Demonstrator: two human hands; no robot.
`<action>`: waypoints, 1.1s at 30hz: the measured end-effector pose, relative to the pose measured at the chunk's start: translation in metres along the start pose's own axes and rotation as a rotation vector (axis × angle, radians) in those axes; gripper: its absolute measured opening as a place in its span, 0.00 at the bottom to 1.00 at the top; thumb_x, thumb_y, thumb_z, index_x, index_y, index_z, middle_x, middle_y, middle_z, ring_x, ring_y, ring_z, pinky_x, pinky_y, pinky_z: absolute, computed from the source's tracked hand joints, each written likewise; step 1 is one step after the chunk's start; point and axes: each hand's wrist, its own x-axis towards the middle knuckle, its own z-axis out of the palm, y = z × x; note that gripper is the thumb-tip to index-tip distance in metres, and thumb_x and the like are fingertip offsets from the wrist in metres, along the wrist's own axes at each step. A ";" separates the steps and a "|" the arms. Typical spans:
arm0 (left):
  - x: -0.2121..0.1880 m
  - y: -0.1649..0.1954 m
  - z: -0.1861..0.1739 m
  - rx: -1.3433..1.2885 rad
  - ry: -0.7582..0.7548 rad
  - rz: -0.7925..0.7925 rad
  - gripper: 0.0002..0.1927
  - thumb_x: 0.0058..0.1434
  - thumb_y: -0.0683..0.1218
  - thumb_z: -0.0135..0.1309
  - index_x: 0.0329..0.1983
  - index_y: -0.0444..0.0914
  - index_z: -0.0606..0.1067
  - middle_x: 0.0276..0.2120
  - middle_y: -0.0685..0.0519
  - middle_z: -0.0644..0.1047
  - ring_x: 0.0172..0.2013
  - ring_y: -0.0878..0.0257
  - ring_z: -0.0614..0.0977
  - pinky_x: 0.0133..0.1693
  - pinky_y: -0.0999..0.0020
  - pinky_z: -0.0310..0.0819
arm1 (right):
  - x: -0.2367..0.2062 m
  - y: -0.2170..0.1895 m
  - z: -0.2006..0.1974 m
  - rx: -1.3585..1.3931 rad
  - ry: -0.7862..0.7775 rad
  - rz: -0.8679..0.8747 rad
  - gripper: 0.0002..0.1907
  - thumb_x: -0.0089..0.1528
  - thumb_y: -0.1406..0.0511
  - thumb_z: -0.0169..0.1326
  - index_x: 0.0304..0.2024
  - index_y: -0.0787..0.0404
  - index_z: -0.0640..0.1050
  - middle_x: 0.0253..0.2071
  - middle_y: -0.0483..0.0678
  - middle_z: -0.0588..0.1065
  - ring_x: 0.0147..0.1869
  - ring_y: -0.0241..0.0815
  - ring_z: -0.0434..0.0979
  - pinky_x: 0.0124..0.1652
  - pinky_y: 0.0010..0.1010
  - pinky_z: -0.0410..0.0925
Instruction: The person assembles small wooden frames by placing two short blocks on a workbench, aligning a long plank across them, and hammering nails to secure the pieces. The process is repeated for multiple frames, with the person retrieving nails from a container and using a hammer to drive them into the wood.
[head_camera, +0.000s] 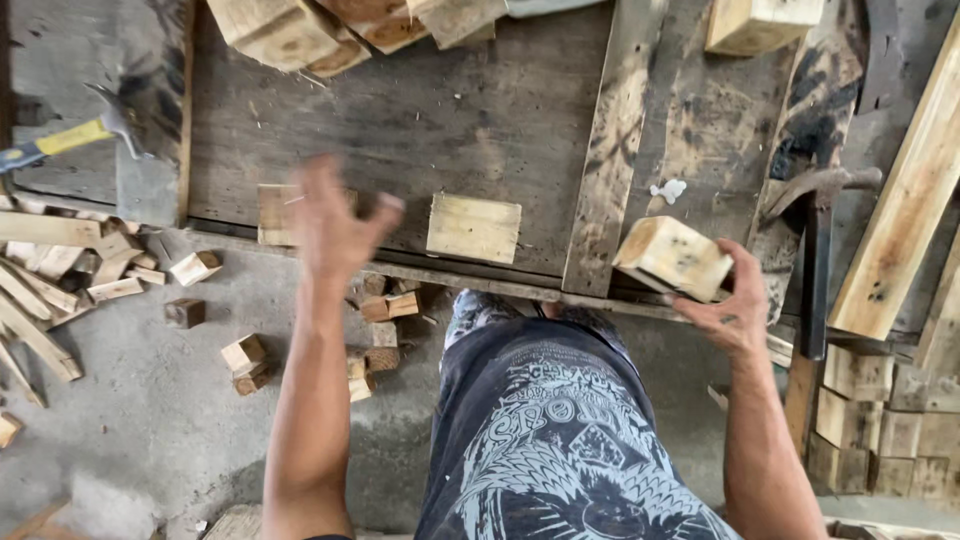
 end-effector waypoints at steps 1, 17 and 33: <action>0.000 0.018 0.011 0.052 -0.112 0.306 0.58 0.46 0.73 0.62 0.73 0.39 0.60 0.69 0.37 0.59 0.69 0.44 0.60 0.64 0.39 0.56 | -0.005 0.001 -0.007 -0.084 -0.003 0.021 0.51 0.44 0.61 0.75 0.67 0.65 0.68 0.61 0.59 0.68 0.64 0.57 0.70 0.61 0.45 0.67; 0.080 0.093 0.026 -0.052 -1.064 0.389 0.59 0.37 0.66 0.68 0.75 0.44 0.66 0.67 0.50 0.76 0.63 0.50 0.76 0.66 0.54 0.64 | 0.007 0.016 -0.046 -0.237 -0.242 0.034 0.55 0.36 0.61 0.74 0.65 0.68 0.67 0.61 0.62 0.69 0.66 0.59 0.70 0.63 0.41 0.65; 0.048 0.097 0.045 0.039 -0.875 0.619 0.67 0.34 0.59 0.77 0.76 0.41 0.55 0.68 0.40 0.66 0.66 0.48 0.69 0.65 0.55 0.62 | -0.014 0.013 -0.048 -0.022 -0.147 0.012 0.56 0.39 0.60 0.75 0.69 0.63 0.68 0.66 0.59 0.69 0.70 0.57 0.69 0.64 0.41 0.65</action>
